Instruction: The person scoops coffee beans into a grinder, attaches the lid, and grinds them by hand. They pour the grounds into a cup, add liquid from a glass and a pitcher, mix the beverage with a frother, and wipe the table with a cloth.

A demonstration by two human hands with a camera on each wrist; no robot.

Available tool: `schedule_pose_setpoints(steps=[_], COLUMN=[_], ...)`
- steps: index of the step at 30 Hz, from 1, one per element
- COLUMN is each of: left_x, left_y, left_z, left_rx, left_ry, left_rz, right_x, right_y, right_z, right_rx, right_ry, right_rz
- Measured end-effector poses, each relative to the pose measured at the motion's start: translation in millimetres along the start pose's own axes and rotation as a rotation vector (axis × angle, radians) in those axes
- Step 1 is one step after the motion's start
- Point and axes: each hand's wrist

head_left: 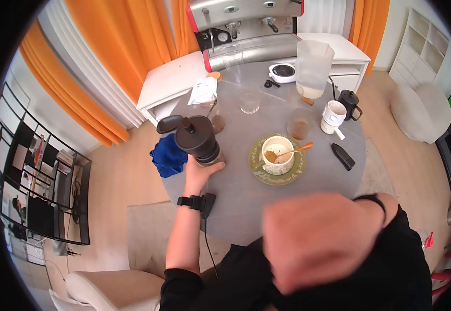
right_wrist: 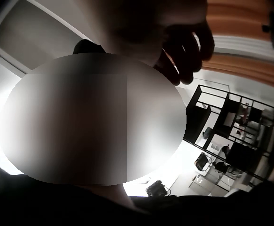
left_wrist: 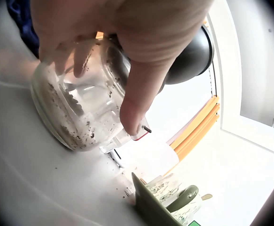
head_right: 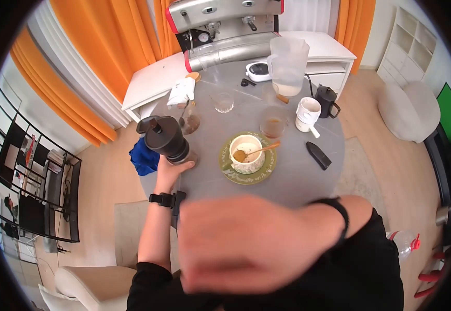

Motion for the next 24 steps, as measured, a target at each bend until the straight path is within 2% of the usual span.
schedule_pose_setpoints(steps=[1, 2, 4, 5, 7, 8, 9, 11, 12, 13, 15, 16, 17, 18, 19, 22, 23, 24], left_x=[1.7, 3.0, 2.1, 3.7, 8.6, 15.0, 23.9, 46.9, 57.3, 62.2, 64.1, 61.3, 55.8, 47.3, 39.0, 18.7, 11.6, 5.8], left_y=[-1.6, -3.8, -11.6, -15.1, -18.8, -19.2, -22.9, -30.3, -34.4, -40.5, -58.3, -66.5, -71.6, -77.1, -84.4, -99.0, -101.3, -102.6], left_z=[-2.5, -6.5, -16.7, -16.3, -22.3, -26.7, -27.8, -30.9, -40.5, -54.6, -83.4, -89.5, -90.8, -90.6, -88.7, -63.0, -64.0, -67.0], left_rx=[0.002, -0.082, -0.206, -0.203, -0.448, -0.524, -0.531, -0.733, -0.755, -0.76, -0.693, -0.624, -0.625, -0.488, -0.343, -0.155, -0.149, -0.124], left_ry=[0.015, 0.022, 0.009, 0.009, 0.098, 0.173, 0.18, 0.221, 0.187, 0.187, 0.157, 0.071, 0.073, 0.104, 0.133, 0.07, 0.065, 0.111], left_rz=[0.004, -0.023, -0.078, -0.071, -0.112, -0.072, -0.077, -0.206, -0.195, -0.194, -0.112, -0.076, -0.076, -0.028, 0.02, 0.035, 0.032, 0.061], right_x=[8.7, 14.8, 23.6, 29.3, 35.0, 36.9, 42.1, 54.0, 58.2, 48.0, 20.9, 34.2, 58.4, 78.0, 88.4, 110.8, 114.9, 106.0], right_y=[2.7, -5.7, -23.0, -20.3, -12.0, -2.9, -2.9, -5.9, 7.7, 9.2, 5.7, 16.3, 34.9, 49.6, 55.7, 59.0, 77.6, 90.8], right_z=[9.7, 6.3, -3.0, -0.8, 10.0, 17.7, 13.9, 4.4, 18.9, 7.9, -18.6, -9.4, 9.1, 18.5, 15.4, -17.3, -49.7, -87.1], right_rx=[0.001, -0.007, -0.284, -0.281, -0.278, -0.364, -0.375, -0.334, -0.403, -0.406, -0.027, -0.029, -0.196, -0.34, -0.335, 0.383, -0.008, -0.044], right_ry=[0.092, 0.081, 0.474, 0.471, 0.527, 0.479, 0.481, 0.571, 0.422, 0.425, 1.103, 1.1, 0.76, 0.407, 0.399, -0.095, -0.37, -0.382], right_rz=[0.054, 0.049, -0.284, -0.289, -0.332, -0.333, -0.33, -0.397, -0.348, -0.35, -0.798, -0.798, -0.447, -0.1, -0.098, -0.67, -0.811, -0.881])
Point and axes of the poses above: each hand's wrist, its own x-axis away from the middle knuckle, its own y-axis out of the back of the hand, z = x × y, and after that the axes turned 12 degrees about -y, right-handed
